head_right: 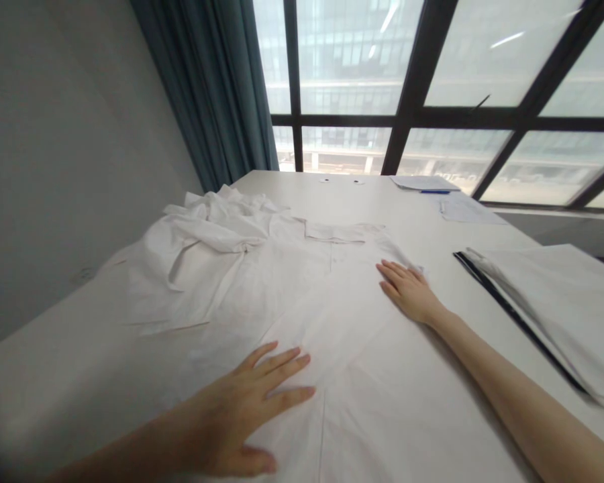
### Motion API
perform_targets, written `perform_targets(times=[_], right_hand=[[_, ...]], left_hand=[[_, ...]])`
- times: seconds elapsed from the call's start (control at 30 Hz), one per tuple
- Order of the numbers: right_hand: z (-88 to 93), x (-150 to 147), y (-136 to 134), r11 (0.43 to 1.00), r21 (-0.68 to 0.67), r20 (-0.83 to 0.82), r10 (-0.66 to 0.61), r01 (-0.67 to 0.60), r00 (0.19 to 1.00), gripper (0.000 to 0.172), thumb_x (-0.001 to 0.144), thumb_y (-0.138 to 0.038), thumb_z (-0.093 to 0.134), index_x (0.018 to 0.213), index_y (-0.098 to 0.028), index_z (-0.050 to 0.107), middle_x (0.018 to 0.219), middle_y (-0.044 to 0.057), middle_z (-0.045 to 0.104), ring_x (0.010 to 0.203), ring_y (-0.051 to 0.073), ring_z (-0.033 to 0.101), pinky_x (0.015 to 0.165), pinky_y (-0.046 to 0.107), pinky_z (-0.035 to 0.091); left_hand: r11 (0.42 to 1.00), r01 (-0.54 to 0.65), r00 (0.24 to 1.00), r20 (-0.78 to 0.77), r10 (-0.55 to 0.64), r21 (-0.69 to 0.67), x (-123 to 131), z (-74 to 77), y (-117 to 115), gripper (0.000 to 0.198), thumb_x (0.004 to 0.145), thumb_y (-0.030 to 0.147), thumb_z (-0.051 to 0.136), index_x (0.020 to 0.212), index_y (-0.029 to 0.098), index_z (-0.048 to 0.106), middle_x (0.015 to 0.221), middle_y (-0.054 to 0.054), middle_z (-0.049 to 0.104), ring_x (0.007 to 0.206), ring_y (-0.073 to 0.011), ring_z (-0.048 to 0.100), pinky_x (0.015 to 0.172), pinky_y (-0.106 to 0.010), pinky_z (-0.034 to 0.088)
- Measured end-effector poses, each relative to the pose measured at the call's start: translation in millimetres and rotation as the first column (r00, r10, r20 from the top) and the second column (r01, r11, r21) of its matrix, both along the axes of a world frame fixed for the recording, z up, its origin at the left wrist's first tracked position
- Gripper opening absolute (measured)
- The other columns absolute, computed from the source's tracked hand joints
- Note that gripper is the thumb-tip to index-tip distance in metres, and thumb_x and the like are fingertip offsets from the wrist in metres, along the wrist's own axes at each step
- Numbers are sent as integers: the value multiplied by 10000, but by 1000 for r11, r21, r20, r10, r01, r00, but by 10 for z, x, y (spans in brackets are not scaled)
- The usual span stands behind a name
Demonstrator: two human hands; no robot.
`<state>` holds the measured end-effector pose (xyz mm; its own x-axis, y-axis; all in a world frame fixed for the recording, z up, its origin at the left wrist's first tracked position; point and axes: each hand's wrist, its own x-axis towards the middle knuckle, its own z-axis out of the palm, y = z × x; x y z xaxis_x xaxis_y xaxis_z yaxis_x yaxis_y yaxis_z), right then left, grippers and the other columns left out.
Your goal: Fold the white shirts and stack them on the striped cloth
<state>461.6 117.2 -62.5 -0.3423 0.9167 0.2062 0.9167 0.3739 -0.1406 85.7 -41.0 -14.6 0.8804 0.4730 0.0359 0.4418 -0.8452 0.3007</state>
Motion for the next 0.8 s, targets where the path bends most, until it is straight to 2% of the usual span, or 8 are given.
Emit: perform_targets(times=[0.1, 0.17, 0.3, 0.4, 0.53, 0.67, 0.8], right_hand=[[-19, 243, 94, 981, 91, -33, -168, 170, 985, 438, 926, -339, 354, 1288, -234, 576, 1394, 92, 565, 1305, 274, 488, 1095, 532, 314], [-2, 336, 105, 955, 124, -86, -259, 269, 962, 420, 868, -253, 387, 1216, -214, 620, 1334, 96, 610, 1258, 282, 526, 1076, 515, 339], [72, 431, 86, 911, 97, -167, -383, 401, 909, 492, 765, -147, 398, 1194, -184, 635, 1264, 121, 647, 1195, 288, 575, 1014, 441, 421], [124, 471, 76, 902, 26, -204, -417, 431, 886, 506, 740, -155, 422, 1196, -200, 638, 1195, 102, 688, 1127, 289, 619, 962, 410, 464], [146, 487, 71, 911, -32, -242, -406, 411, 881, 462, 752, -210, 466, 1174, -235, 652, 1121, 68, 721, 1055, 291, 649, 913, 407, 484], [113, 491, 83, 923, 7, -356, -357, 385, 864, 370, 753, -285, 503, 1077, -235, 675, 987, 66, 738, 950, 292, 669, 845, 413, 495], [64, 517, 124, 914, 82, -394, -337, 398, 855, 275, 715, -268, 508, 935, -225, 667, 915, 77, 720, 897, 282, 663, 840, 405, 485]], left_hand=[[998, -60, 997, 45, 61, -20, 30, -22, -18, 556, 814, 405, 656, 1290, 172, 486, 1492, -133, 436, 1423, -305, 320, 1182, -534, 184], [995, -97, 992, 80, 98, -17, 50, -28, -31, 409, 808, 326, 650, 1167, 171, 530, 1428, -122, 509, 1404, -289, 354, 1182, -505, 213], [995, -99, 992, 82, 99, 2, 68, -12, -30, 171, 867, 255, 604, 1018, 185, 566, 1363, -118, 562, 1367, -286, 414, 1144, -475, 307], [995, -94, 992, 85, 93, 14, 73, -18, -13, 88, 904, 196, 566, 991, 183, 576, 1350, -113, 572, 1354, -284, 435, 1127, -471, 338], [994, -106, 989, 113, 101, 41, 80, -69, 4, 85, 934, 133, 509, 972, 173, 574, 1330, -110, 585, 1350, -265, 442, 1125, -463, 342], [994, -110, 987, 116, 110, -11, 77, -80, 16, 39, 917, 157, 554, 945, 184, 564, 1350, -105, 571, 1351, -262, 436, 1129, -457, 333], [992, -107, 985, 127, 114, -63, 71, -57, 25, 75, 886, 152, 595, 935, 188, 551, 1356, -104, 565, 1348, -267, 436, 1128, -463, 325]])
